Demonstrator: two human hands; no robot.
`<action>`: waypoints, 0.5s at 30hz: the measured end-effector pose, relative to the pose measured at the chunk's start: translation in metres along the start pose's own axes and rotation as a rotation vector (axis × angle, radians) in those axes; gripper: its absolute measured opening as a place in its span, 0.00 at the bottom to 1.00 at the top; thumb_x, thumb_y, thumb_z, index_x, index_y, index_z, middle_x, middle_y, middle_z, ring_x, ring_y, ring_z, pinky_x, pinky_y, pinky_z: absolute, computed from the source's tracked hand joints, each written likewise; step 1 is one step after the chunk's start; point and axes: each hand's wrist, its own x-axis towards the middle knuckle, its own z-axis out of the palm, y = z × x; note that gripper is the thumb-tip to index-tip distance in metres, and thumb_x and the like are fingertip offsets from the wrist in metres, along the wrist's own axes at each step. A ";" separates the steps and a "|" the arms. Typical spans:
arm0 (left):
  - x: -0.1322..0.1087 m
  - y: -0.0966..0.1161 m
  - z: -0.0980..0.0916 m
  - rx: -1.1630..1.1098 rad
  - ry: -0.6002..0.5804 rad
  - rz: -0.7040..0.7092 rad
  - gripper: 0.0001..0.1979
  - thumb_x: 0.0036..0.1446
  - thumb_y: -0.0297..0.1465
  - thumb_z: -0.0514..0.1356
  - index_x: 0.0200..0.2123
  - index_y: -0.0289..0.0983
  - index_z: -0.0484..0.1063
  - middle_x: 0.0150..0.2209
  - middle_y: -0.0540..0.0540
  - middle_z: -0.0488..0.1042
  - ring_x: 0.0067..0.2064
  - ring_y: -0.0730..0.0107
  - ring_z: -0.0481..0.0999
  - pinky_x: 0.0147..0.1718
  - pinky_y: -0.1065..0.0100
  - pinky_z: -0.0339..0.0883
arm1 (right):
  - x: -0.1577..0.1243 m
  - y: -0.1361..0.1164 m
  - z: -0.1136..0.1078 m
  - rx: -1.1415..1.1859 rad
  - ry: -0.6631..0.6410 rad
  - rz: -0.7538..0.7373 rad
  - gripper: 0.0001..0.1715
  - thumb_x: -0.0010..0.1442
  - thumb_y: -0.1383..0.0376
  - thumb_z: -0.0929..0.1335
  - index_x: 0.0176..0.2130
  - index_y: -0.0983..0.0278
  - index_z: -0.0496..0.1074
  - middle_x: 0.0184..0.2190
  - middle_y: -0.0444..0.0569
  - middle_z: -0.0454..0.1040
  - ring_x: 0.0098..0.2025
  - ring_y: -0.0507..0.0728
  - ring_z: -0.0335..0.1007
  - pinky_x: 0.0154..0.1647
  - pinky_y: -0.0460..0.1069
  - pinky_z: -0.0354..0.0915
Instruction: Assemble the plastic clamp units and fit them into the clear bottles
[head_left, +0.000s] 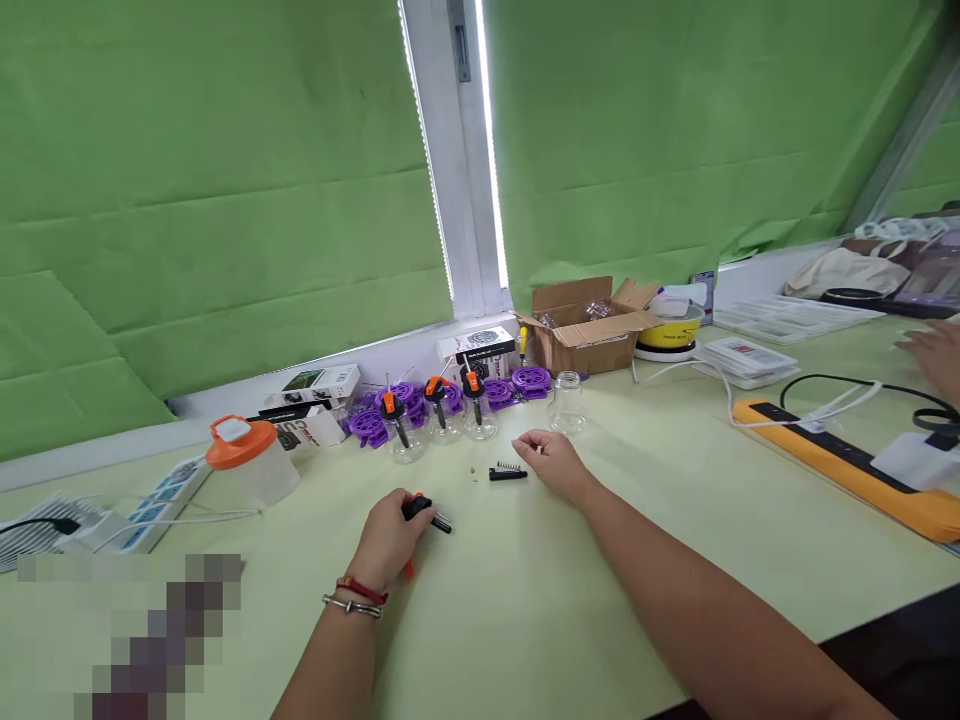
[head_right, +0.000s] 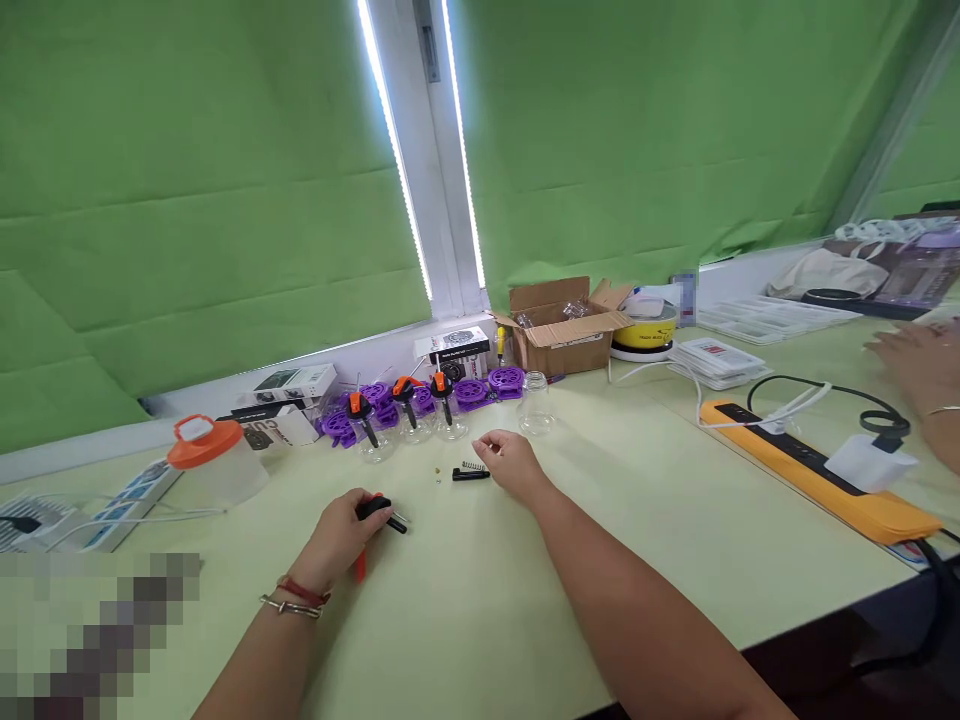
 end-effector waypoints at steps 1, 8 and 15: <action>-0.002 0.001 -0.001 -0.041 -0.010 0.032 0.17 0.49 0.45 0.58 0.32 0.36 0.68 0.29 0.47 0.72 0.31 0.65 0.69 0.29 0.67 0.60 | -0.005 -0.008 0.002 0.040 -0.030 0.006 0.21 0.56 0.51 0.63 0.31 0.65 0.72 0.25 0.44 0.69 0.26 0.51 0.60 0.28 0.45 0.58; -0.023 0.019 -0.007 -0.298 -0.183 0.326 0.17 0.46 0.41 0.64 0.36 0.37 0.68 0.31 0.50 0.70 0.33 0.70 0.67 0.32 0.70 0.61 | -0.047 -0.064 0.039 0.307 -0.531 0.072 0.14 0.56 0.59 0.66 0.38 0.65 0.74 0.26 0.44 0.71 0.25 0.49 0.63 0.25 0.43 0.57; -0.027 0.025 -0.010 -0.675 -0.404 0.284 0.18 0.47 0.36 0.65 0.42 0.38 0.69 0.37 0.47 0.74 0.38 0.68 0.71 0.37 0.67 0.66 | -0.042 -0.065 0.044 0.471 -0.531 0.256 0.17 0.49 0.70 0.70 0.41 0.68 0.69 0.20 0.42 0.71 0.20 0.49 0.64 0.22 0.44 0.61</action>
